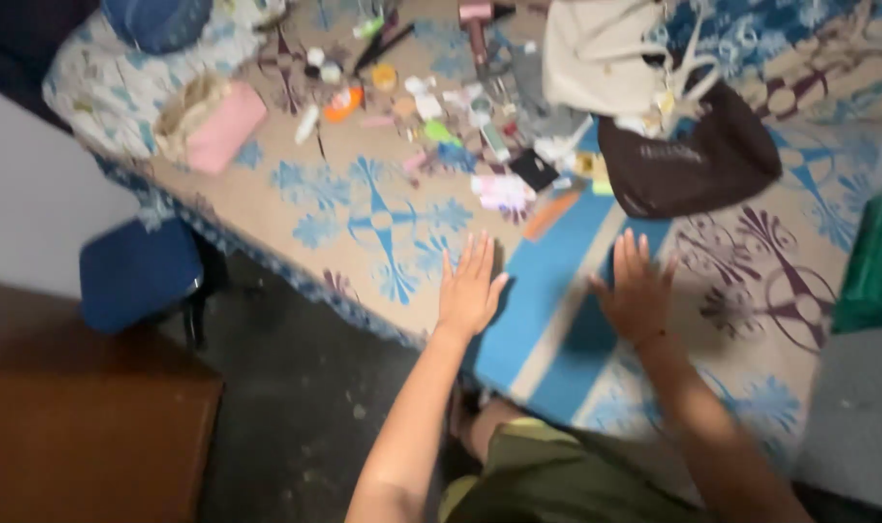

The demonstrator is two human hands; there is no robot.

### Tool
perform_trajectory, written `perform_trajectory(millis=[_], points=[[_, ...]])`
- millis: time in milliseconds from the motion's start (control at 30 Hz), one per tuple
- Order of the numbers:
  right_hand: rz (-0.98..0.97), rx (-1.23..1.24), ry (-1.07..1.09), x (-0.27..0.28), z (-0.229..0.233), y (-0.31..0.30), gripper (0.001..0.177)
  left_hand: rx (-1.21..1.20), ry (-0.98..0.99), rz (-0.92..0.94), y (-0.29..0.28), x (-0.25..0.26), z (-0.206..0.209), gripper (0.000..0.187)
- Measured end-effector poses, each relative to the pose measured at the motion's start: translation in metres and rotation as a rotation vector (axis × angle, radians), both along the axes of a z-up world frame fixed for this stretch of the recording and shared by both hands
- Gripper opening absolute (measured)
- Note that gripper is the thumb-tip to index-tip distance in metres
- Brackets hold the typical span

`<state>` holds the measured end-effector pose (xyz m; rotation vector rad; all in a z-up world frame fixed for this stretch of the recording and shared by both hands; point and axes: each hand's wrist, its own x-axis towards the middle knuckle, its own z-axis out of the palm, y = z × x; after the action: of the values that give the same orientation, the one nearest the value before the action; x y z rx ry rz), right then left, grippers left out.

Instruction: The person picks up a box from a bed, moves it to a nightstand, and then wraps the cords of a hair straightener and a hair dryer by hand before placing them into a small storage bag on the bed.

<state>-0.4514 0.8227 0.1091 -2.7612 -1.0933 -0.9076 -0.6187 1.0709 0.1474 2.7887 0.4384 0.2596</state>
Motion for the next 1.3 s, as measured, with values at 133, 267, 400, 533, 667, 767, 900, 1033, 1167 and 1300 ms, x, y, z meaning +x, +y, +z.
perform_trajectory(millis=[133,267,400,533,667,767,900,1033,1167,1300], points=[[-0.023,-0.021,0.244,-0.002,0.004,0.059,0.084,-0.045,0.071,-0.014,0.073,0.01,-0.006,0.069],[-0.022,0.072,0.214,0.002,0.011,0.122,0.079,0.021,0.058,-0.044,0.143,0.023,-0.009,0.067],[-0.031,0.04,0.285,0.012,0.012,0.175,0.082,0.151,-0.177,-0.044,0.201,0.035,-0.022,0.07],[-0.047,0.025,0.358,0.025,0.007,0.223,0.081,0.061,-0.225,-0.098,0.267,0.054,-0.047,0.071],[-0.115,0.021,0.324,0.018,0.01,0.284,0.076,0.181,-0.28,-0.126,0.34,0.059,-0.076,0.067],[-0.164,0.077,0.374,-0.003,0.005,0.324,0.079,0.179,-0.365,-0.181,0.391,0.054,-0.082,0.065],[-0.239,0.133,0.415,-0.021,-0.002,0.394,0.082,0.123,-0.218,-0.237,0.469,0.048,-0.049,0.066],[-0.302,0.136,0.463,-0.048,0.001,0.46,0.081,0.076,-0.107,-0.318,0.539,0.046,-0.048,0.064],[-0.367,0.146,0.527,-0.053,0.01,0.507,0.082,0.108,-0.034,-0.403,0.574,0.062,-0.038,0.066],[-0.398,0.149,0.544,-0.054,0.005,0.523,0.081,0.11,-0.007,-0.423,0.585,0.078,-0.047,0.069]])
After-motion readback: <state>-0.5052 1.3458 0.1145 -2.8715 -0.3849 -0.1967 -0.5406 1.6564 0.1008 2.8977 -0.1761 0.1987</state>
